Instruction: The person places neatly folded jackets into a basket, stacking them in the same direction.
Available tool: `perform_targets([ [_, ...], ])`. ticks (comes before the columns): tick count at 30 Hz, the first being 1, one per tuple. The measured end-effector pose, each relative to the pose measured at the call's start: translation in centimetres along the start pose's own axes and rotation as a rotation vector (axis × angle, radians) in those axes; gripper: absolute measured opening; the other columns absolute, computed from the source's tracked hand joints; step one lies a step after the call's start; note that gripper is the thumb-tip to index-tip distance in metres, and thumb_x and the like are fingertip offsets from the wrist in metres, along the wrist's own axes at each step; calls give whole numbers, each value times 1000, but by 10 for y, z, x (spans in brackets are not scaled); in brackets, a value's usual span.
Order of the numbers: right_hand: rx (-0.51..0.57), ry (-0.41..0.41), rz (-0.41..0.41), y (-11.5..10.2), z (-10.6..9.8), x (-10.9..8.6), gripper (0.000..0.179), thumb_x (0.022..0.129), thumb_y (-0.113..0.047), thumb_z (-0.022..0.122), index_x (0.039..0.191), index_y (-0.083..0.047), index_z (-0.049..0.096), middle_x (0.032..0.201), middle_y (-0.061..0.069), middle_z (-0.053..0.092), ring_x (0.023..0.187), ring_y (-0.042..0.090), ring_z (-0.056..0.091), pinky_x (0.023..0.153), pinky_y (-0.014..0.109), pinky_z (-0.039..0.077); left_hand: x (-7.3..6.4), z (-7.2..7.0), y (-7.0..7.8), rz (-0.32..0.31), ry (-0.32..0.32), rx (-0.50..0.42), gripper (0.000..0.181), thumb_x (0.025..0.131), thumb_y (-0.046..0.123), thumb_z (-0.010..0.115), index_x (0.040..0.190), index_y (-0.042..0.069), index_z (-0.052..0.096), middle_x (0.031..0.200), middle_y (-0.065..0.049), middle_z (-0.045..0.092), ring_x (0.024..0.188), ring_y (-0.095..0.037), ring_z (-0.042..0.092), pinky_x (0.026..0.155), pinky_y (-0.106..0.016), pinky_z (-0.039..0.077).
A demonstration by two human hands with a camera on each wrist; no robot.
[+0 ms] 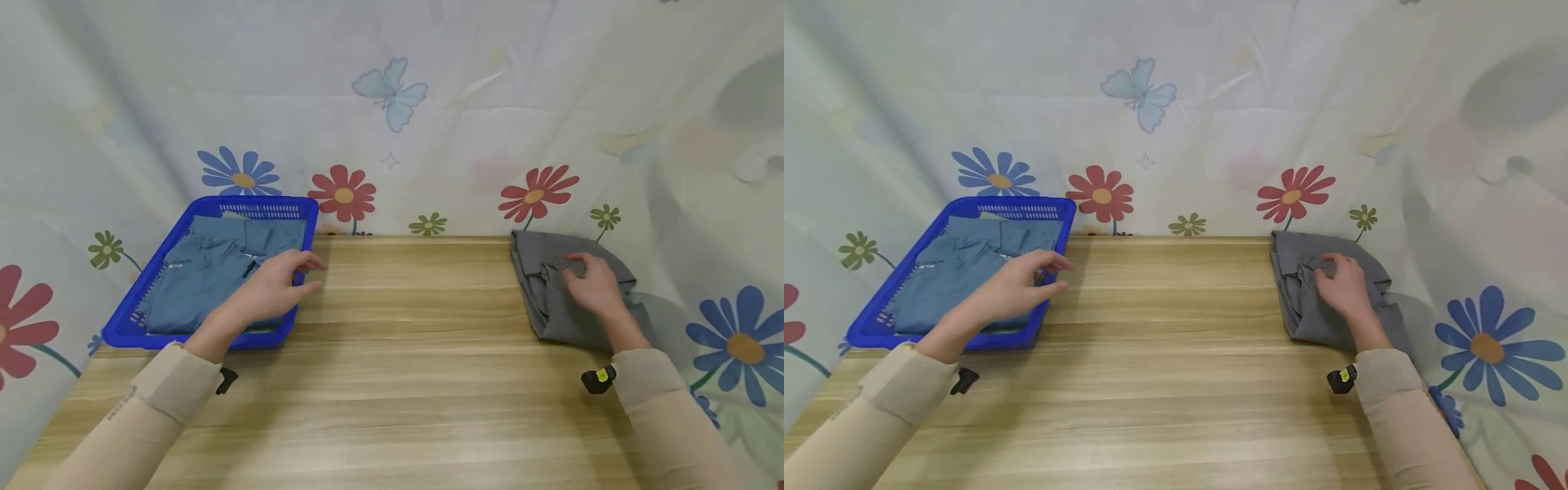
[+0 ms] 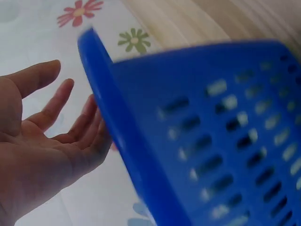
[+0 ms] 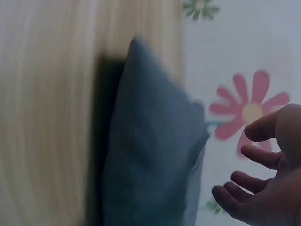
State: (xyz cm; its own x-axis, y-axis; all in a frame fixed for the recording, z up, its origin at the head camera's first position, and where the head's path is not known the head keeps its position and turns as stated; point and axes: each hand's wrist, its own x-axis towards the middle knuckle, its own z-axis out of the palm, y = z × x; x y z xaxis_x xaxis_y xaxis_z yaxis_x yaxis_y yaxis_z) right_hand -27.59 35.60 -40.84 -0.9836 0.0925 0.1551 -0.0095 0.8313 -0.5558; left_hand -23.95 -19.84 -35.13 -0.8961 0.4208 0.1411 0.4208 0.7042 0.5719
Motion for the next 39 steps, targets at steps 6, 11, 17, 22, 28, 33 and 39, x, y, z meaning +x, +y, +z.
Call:
perform_targets([
  [6,-87,6,120,33,-6,4,54,98,-13,49,144,13,40,146,46,24,136,66,17,107,76,16,1,15,8,38,-20,-45,27,101,16,67,127,7,66,126,-12,63,118,-35,56,101,-56,45],
  [11,-146,-92,253,49,-6,7,64,97,-19,48,150,12,31,151,46,11,139,66,6,105,80,10,1,28,12,69,-54,-55,30,100,15,69,128,8,65,126,-11,62,116,-34,57,100,-53,46],
  [17,-129,-226,296,62,-3,8,68,100,-27,46,152,11,27,151,50,5,139,70,-1,101,86,9,2,44,15,81,-81,-76,31,98,16,71,128,9,66,128,-8,63,116,-33,57,100,-51,47],
  [22,-140,-274,269,61,0,7,72,100,-33,45,154,10,25,150,50,10,136,72,6,99,87,12,3,58,14,96,-118,-91,31,99,17,70,128,9,66,127,-7,64,115,-30,58,98,-51,48],
  [28,-168,-297,244,57,4,6,73,100,-36,47,155,8,27,152,47,15,136,70,11,99,85,17,9,74,10,114,-137,-141,29,99,17,70,127,10,67,123,-4,65,113,-29,59,94,-51,51],
  [33,-230,-325,178,48,6,4,72,101,-37,47,154,8,29,151,46,21,135,69,19,101,80,24,15,87,8,126,-154,-220,28,99,14,69,126,6,66,122,-7,66,110,-29,60,93,-52,51],
  [39,-218,-335,65,33,15,-1,68,100,-31,52,149,14,36,146,48,29,134,65,26,105,73,28,21,100,4,90,-209,-266,29,100,14,69,127,4,65,126,-16,65,114,-38,59,97,-52,50],
])
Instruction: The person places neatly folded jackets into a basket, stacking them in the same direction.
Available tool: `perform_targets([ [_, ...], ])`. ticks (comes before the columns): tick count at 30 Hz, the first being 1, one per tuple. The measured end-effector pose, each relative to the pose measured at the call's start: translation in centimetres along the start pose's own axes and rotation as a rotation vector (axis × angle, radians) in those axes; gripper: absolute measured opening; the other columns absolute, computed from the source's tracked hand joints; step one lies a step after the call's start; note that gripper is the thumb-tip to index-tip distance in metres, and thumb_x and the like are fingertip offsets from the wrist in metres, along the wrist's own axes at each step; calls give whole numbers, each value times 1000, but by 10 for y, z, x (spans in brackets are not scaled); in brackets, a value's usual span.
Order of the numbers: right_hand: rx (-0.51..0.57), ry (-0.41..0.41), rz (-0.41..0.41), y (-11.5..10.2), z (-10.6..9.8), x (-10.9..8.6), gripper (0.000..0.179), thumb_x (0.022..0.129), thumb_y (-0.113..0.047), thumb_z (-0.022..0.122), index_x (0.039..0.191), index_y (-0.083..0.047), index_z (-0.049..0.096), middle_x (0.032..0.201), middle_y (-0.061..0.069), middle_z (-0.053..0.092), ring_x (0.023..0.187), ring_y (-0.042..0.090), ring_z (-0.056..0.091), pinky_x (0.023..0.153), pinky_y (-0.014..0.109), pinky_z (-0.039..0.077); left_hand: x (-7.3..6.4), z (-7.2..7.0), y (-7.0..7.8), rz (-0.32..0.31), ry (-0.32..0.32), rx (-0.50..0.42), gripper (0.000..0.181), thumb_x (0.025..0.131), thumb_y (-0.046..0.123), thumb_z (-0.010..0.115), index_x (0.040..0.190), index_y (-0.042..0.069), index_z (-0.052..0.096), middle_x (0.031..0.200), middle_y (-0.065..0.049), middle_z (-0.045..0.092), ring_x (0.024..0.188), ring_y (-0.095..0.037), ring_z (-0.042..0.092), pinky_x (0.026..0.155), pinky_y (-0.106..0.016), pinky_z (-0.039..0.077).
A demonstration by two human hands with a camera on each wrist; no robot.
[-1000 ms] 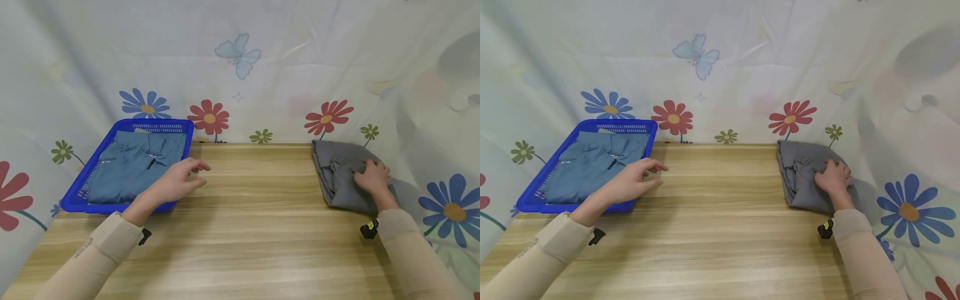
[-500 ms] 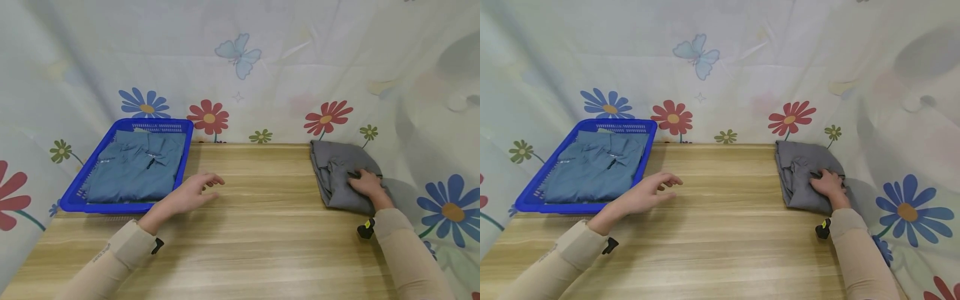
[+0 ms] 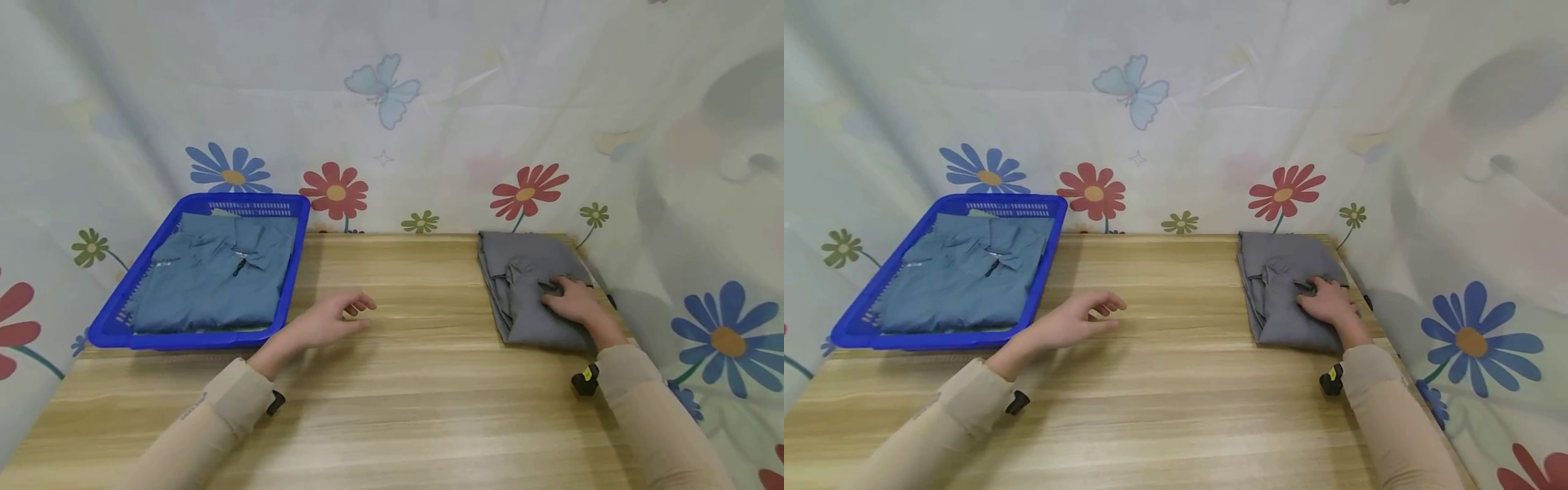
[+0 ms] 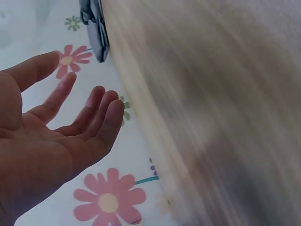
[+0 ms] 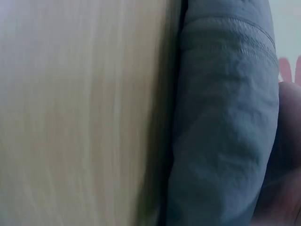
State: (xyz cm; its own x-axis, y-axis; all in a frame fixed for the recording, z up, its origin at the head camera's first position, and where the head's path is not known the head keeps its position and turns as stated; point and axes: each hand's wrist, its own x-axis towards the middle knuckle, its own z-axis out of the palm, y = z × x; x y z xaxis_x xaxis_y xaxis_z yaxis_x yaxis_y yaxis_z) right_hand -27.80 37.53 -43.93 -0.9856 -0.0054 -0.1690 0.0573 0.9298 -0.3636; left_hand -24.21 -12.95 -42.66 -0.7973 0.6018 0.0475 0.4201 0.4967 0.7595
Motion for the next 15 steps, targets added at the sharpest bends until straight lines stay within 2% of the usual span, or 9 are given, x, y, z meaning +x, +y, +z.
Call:
perform_targets([
  [4,18,-13,-32,-9,7,1,69,99,-29,54,149,15,36,146,48,30,135,64,26,105,72,29,2,4,-6,-18,-4,-7,29,100,11,68,127,0,64,126,-19,65,115,-39,60,99,-52,49],
  [9,3,9,-60,-20,14,0,67,98,-28,56,147,15,39,144,48,33,133,64,30,104,72,32,6,8,-8,-28,-8,-39,28,100,9,66,125,-3,64,126,-22,64,115,-40,60,100,-53,47],
  [15,-24,35,-122,-36,23,-3,65,99,-31,60,144,14,45,141,45,41,131,63,35,104,70,33,10,13,-7,-105,-8,-71,30,100,10,67,127,0,64,128,-23,62,115,-36,61,102,-54,46],
])
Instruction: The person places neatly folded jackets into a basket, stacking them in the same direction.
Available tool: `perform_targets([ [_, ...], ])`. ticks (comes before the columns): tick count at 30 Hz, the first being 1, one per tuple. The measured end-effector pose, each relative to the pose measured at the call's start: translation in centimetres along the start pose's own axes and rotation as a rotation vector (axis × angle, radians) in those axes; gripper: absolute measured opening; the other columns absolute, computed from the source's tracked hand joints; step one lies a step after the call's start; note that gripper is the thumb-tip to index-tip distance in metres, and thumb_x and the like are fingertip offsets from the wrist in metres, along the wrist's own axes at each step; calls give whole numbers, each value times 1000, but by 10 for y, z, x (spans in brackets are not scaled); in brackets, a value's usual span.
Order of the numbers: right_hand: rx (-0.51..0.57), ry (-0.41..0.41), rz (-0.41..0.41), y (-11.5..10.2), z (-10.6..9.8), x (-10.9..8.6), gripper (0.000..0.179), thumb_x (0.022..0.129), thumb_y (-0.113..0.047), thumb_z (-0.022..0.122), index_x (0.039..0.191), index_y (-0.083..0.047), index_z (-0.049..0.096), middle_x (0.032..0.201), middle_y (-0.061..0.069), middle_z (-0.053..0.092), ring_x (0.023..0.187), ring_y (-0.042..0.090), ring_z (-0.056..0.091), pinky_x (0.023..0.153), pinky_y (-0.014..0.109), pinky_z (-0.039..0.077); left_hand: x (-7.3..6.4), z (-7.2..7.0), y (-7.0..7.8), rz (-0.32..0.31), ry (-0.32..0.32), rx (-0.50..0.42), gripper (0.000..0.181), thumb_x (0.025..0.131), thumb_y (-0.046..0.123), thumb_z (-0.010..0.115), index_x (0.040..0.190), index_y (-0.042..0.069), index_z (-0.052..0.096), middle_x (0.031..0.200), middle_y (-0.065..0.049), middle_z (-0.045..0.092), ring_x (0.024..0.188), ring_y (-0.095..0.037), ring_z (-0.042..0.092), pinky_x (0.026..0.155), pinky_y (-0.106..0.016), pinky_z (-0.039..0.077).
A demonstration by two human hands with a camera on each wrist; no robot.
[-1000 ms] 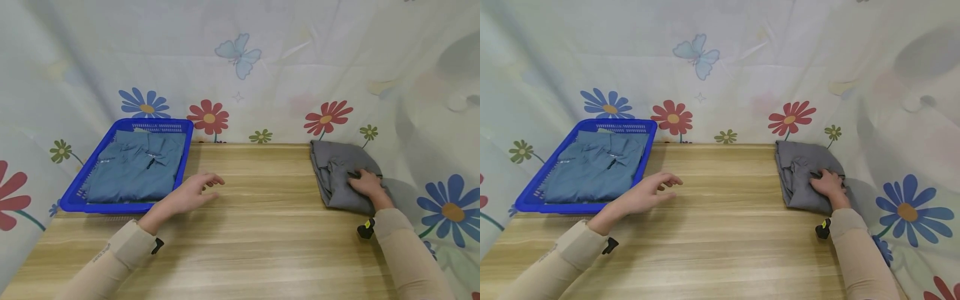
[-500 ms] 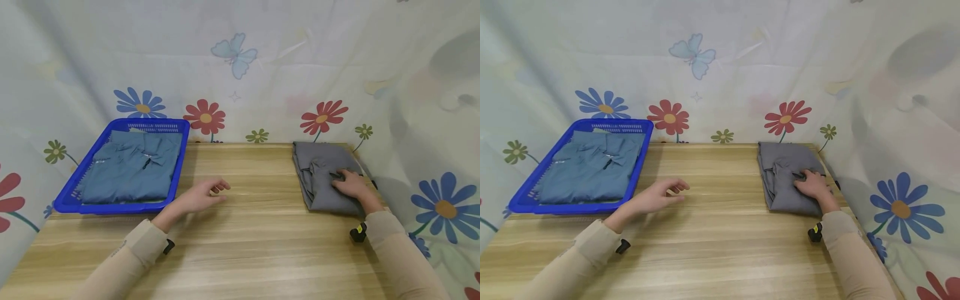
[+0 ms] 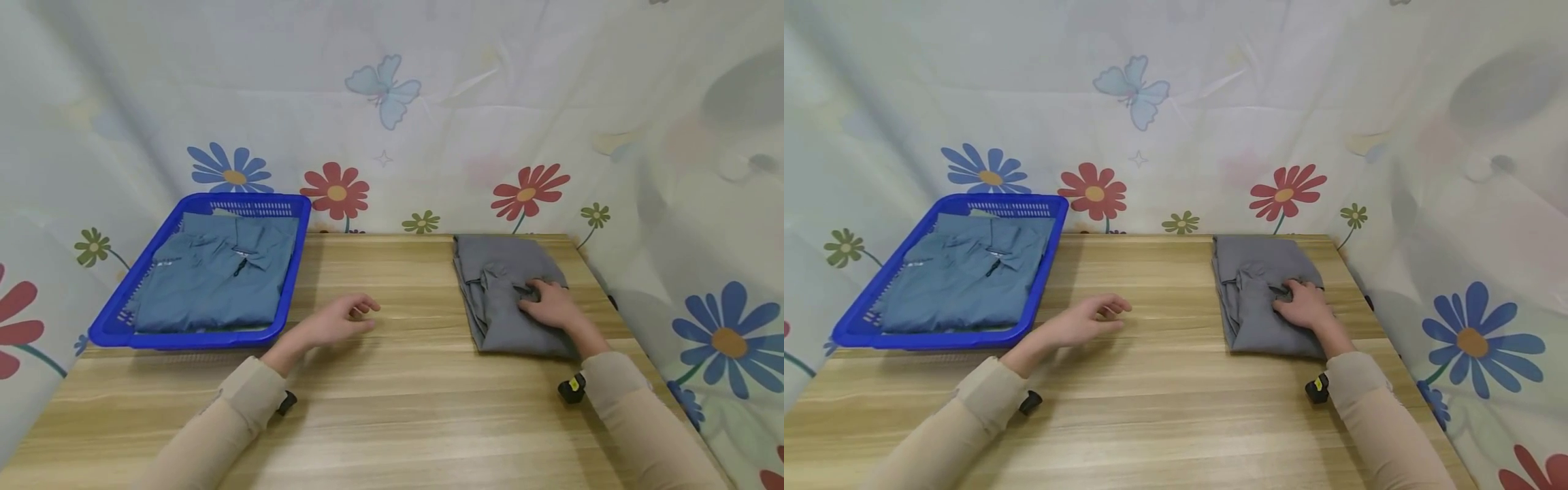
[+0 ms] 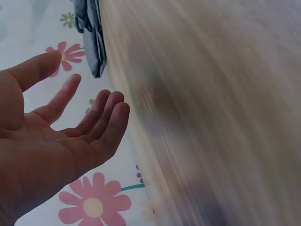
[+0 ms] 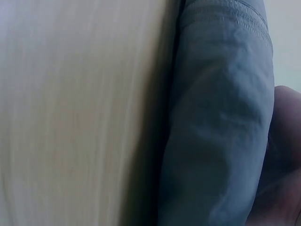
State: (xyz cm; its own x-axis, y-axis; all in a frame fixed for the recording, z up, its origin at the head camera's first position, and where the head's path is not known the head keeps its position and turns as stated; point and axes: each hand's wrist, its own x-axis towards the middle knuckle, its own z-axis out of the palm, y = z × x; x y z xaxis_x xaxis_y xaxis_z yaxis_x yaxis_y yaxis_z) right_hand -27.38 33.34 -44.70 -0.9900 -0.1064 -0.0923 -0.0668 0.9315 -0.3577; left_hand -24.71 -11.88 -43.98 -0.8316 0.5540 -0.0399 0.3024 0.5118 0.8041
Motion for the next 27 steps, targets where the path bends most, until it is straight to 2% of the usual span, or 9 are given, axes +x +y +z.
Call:
perform_targets([
  [7,1,-6,-61,-22,9,0,63,100,-32,62,143,12,49,140,41,46,131,60,39,104,69,35,8,4,3,-71,-4,-23,35,100,16,67,132,4,63,132,-22,59,116,-33,59,101,-52,46],
  [20,14,-12,-136,-73,24,7,61,99,-33,65,141,9,54,137,36,53,129,53,47,104,62,40,19,9,2,-130,6,-71,39,101,19,67,137,6,59,137,-22,56,116,-29,58,97,-48,48],
  [27,11,-14,-167,-88,31,11,59,101,-35,64,141,7,56,137,33,56,129,50,49,105,61,41,28,12,2,-167,46,-103,47,101,21,68,144,8,53,143,-25,51,120,-33,57,97,-50,48],
])
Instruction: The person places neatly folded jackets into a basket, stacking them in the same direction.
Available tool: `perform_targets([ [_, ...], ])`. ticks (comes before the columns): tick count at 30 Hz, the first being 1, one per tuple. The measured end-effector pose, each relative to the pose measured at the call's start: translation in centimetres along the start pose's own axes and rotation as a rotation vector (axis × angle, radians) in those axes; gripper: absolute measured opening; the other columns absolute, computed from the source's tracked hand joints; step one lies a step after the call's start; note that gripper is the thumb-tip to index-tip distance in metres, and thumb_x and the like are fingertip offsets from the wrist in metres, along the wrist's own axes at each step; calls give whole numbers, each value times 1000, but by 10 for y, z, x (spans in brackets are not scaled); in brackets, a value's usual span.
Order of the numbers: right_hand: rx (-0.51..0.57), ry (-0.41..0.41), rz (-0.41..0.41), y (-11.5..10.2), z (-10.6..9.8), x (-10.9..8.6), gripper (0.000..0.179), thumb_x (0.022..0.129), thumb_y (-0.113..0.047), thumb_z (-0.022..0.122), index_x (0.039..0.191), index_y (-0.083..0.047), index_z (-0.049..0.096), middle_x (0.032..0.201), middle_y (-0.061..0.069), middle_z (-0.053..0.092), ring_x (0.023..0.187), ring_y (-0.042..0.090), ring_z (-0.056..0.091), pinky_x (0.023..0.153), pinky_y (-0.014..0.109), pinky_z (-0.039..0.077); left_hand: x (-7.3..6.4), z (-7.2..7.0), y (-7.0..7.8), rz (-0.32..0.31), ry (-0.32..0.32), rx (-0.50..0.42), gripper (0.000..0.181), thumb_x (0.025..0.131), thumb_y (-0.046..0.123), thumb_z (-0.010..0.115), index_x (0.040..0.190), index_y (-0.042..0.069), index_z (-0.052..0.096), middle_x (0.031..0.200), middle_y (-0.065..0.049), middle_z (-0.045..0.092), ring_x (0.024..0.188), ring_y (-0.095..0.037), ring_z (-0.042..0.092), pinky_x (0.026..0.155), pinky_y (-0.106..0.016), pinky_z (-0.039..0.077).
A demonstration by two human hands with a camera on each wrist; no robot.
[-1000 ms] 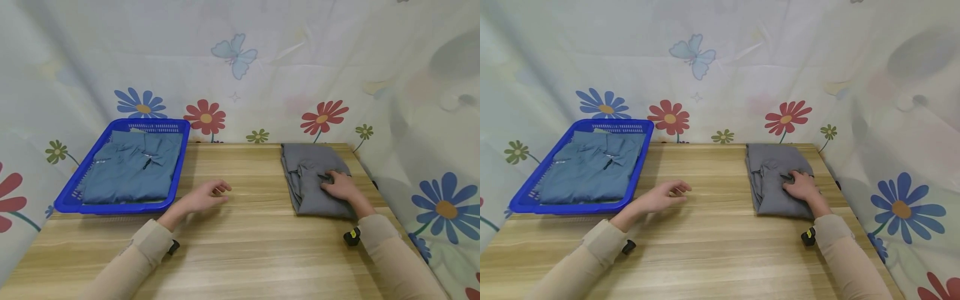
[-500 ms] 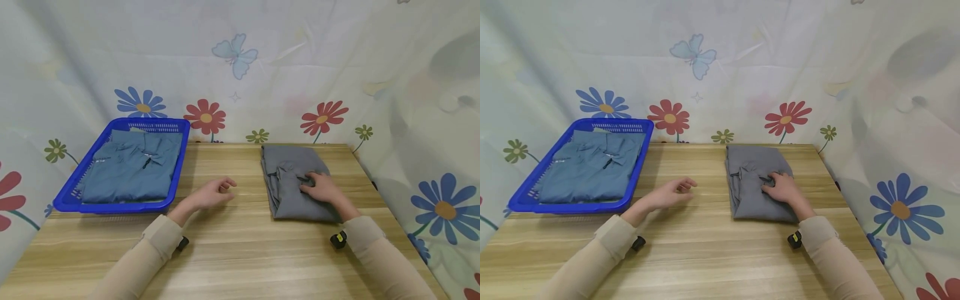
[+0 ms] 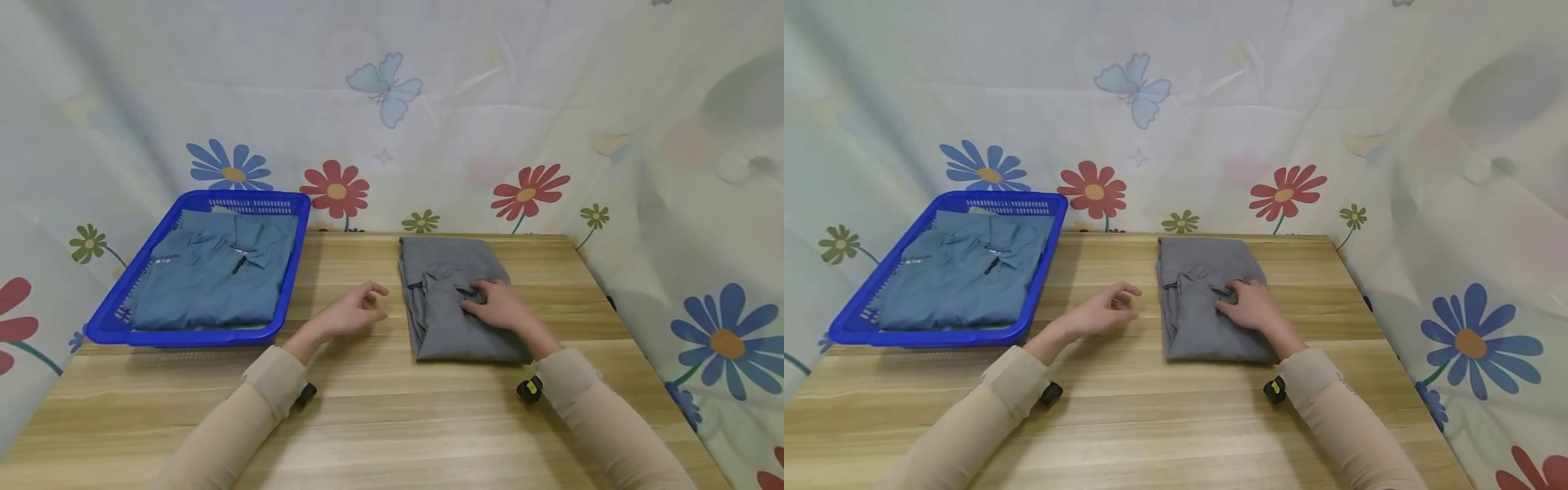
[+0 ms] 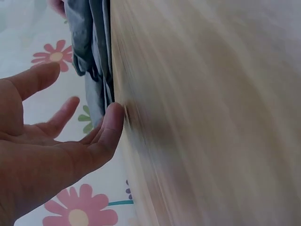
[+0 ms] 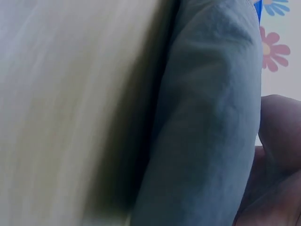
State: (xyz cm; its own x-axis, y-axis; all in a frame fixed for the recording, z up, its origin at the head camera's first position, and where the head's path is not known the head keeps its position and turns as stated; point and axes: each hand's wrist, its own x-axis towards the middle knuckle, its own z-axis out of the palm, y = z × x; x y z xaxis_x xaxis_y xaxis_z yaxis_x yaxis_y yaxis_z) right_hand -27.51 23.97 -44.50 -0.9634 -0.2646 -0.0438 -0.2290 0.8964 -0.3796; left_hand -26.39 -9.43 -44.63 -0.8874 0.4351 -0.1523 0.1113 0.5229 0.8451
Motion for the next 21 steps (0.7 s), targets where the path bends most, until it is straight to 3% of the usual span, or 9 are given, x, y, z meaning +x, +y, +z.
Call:
perform_targets([
  [9,-6,5,-58,-20,10,10,48,105,-31,58,140,2,60,135,27,61,129,47,51,106,59,40,13,3,3,-22,99,-57,47,102,26,65,145,10,51,145,-27,50,131,-40,50,106,-56,41],
  [16,35,-5,-115,-36,15,13,40,107,-16,49,141,1,60,137,27,59,131,47,50,108,59,39,17,4,4,-59,130,-59,51,102,24,66,147,8,48,138,-26,55,124,-38,55,99,-52,46],
  [21,55,-8,-154,-43,18,15,41,103,-7,47,142,2,59,139,27,58,132,46,49,108,58,39,21,6,6,-113,199,-87,58,100,26,69,150,9,45,137,-25,53,121,-36,54,96,-49,47],
])
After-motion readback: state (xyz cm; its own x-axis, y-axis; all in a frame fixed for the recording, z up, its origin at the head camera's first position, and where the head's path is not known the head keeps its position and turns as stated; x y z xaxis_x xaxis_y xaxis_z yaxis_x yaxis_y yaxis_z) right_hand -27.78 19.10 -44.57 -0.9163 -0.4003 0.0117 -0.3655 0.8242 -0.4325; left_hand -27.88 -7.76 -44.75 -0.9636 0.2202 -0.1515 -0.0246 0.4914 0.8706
